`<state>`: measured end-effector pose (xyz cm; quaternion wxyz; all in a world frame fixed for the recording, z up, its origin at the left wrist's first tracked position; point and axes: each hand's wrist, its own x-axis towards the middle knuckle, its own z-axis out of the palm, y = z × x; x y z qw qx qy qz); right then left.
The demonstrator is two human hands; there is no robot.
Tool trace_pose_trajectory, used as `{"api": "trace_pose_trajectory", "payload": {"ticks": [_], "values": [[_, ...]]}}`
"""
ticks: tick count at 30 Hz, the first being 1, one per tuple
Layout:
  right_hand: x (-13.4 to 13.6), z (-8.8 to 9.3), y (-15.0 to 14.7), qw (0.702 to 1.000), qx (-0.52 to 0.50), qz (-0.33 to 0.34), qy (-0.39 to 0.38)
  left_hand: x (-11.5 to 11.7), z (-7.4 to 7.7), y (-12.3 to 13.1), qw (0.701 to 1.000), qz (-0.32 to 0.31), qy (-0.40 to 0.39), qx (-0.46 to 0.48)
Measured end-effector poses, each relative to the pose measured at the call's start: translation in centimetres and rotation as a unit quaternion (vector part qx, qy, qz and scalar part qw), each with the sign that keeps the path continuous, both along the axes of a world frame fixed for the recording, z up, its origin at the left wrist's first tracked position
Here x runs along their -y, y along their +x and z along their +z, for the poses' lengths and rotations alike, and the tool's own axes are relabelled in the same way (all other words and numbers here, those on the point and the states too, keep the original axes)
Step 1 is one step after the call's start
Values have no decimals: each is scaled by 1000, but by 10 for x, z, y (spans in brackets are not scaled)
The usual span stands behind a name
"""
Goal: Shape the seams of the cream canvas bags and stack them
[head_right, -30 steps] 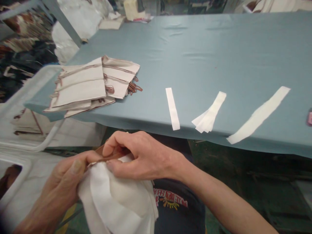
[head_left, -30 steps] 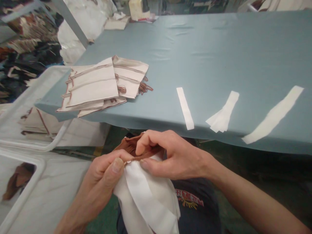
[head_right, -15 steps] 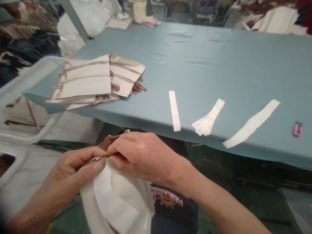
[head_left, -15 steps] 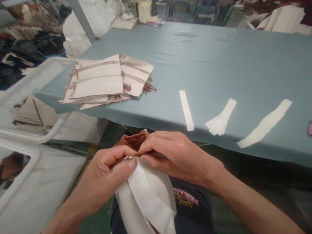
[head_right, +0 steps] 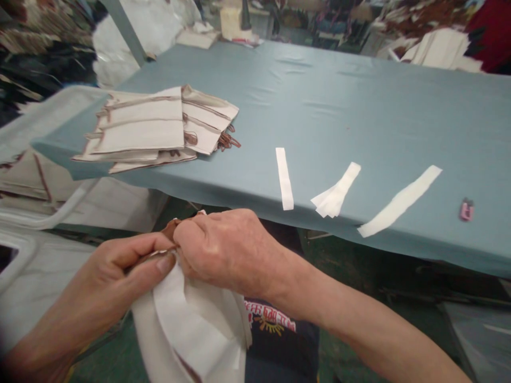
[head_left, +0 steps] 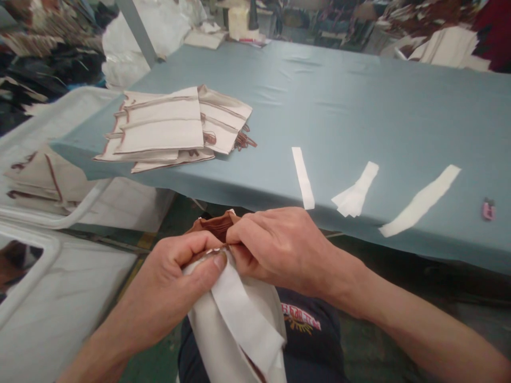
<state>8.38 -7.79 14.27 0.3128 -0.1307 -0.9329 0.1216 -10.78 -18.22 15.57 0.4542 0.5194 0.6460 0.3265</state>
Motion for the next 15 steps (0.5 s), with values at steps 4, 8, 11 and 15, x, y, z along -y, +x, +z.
{"api": "trace_pose_trajectory", "payload": {"ticks": [4, 8, 11, 15], "values": [[-4, -5, -2, 997, -8, 26, -78, 5, -6, -3, 1000, 9, -13, 8], [-5, -8, -6, 998, -11, 33, -53, 5, -14, -5, 999, 40, -8, 0], [-6, -11, -7, 998, -14, 51, -38, 5, -15, -4, 999, 45, 6, -10], [-7, -16, -4, 998, -34, 48, 22, 7, -10, -5, 1000, 20, 5, -5]]}}
